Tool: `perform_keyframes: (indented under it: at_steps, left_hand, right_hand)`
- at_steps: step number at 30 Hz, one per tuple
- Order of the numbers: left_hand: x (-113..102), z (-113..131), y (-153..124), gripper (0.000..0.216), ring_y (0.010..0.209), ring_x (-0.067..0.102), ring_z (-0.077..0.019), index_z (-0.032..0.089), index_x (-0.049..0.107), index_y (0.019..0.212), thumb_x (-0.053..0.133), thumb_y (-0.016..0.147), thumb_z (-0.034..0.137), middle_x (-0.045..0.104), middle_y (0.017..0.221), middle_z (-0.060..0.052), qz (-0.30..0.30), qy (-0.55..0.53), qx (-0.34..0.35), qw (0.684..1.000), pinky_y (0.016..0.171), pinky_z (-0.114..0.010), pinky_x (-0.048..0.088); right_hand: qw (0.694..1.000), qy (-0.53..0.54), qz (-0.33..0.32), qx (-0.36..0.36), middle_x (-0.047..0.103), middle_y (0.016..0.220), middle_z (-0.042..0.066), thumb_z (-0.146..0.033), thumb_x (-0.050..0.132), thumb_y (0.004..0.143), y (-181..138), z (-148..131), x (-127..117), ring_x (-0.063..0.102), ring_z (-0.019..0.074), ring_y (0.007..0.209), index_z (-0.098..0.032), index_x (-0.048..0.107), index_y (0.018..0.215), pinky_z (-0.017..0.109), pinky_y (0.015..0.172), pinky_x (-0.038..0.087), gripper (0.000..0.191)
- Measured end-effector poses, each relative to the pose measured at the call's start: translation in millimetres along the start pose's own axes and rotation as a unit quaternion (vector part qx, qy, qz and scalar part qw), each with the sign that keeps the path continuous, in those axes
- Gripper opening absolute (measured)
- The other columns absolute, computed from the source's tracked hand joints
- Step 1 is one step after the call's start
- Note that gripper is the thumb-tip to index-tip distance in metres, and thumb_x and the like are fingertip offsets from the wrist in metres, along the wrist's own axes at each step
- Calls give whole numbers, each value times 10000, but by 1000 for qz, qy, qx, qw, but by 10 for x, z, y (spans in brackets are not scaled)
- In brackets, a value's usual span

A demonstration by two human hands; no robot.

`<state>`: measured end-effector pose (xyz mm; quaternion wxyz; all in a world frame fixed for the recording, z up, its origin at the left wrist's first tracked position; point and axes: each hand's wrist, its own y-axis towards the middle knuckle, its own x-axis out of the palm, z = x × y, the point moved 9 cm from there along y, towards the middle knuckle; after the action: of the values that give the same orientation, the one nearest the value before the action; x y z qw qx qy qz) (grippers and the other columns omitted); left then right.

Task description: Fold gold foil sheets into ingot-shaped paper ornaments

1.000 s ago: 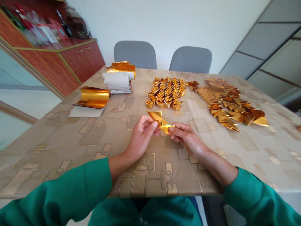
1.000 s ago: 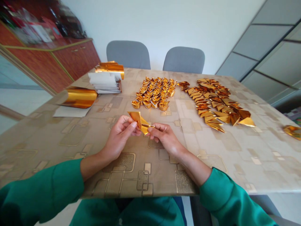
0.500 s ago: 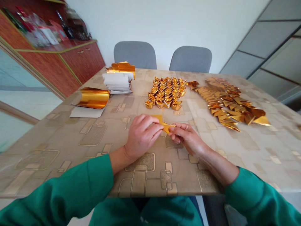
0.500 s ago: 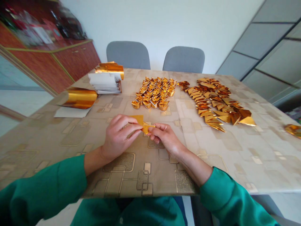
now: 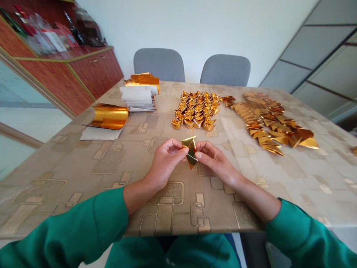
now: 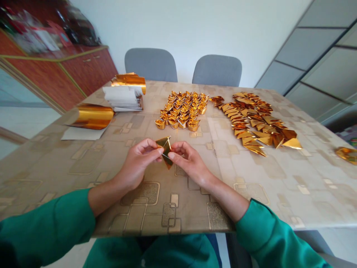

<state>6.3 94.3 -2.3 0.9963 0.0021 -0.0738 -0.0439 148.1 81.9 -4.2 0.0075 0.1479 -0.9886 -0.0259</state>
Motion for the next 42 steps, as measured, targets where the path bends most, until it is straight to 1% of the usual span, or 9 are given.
perform_keyframes:
  at_steps: [8,15,17,20,24,29,37,39,42]
  left_hand:
    - [114,-180,-123,313,681,647,-113,156,602,768,846,636,302,680,769,-1,-28,-95,-133,986,666,-260,560]
    - [3,-335,-66,168,608,645,-88,148,608,739,771,703,127,695,709,-3,28,-160,-214,963,603,-201,542]
    - [-8,-370,-67,145,603,652,-87,153,611,749,744,730,98,705,710,-10,37,-181,-237,954,585,-186,535]
    - [12,-380,-75,151,577,645,-81,152,607,738,746,738,93,702,695,-8,25,-196,-250,948,565,-175,529]
    - [74,-360,-105,172,594,653,-87,150,605,737,775,719,133,699,696,-5,-8,-194,-241,951,586,-186,537]
    - [86,-333,-113,231,730,698,-136,149,613,770,818,671,184,738,833,-39,-22,-175,-209,962,706,-269,575]
    - [-14,-346,-78,266,662,679,-122,134,630,712,866,603,192,705,721,-7,7,-143,-198,970,686,-270,575]
    - [-19,-333,-79,277,653,674,-116,133,630,709,875,599,203,694,707,2,11,-137,-192,972,678,-265,578]
    - [-5,-317,-99,274,651,667,-107,135,632,713,875,608,207,691,709,6,13,-135,-189,973,675,-256,580]
  right_hand:
    - [999,29,7,17,550,704,-39,-512,755,773,14,91,-20,479,97,598,-207,537,833,241,559,394,380]
    - [997,-67,12,-37,595,733,-21,-394,528,959,-15,-31,-83,564,134,646,-226,553,1097,285,638,474,219]
    - [976,-184,30,-113,642,883,24,-273,495,966,-49,-194,-108,596,158,750,-236,550,1179,326,720,498,223]
    - [900,-356,7,-252,613,1136,81,-145,594,885,-146,-432,33,578,213,1013,-247,584,1215,377,849,491,345]
    - [840,-426,-18,-335,622,1065,67,-203,659,897,-225,-534,164,573,210,976,-248,688,1033,372,832,476,146]
    - [852,-390,-35,-347,646,968,50,-274,682,902,-232,-554,134,589,198,919,-257,732,1002,371,818,453,113]
    - [827,-447,-77,-333,698,958,35,-371,639,931,-237,-532,172,566,194,892,-314,758,1035,359,803,417,168]
    - [841,-428,-77,-321,693,948,37,-378,633,935,-226,-538,180,566,195,884,-297,758,1009,370,816,406,167]
    - [902,-343,-33,-260,666,853,30,-348,647,923,-155,-505,97,567,181,820,-243,727,888,355,788,410,136]
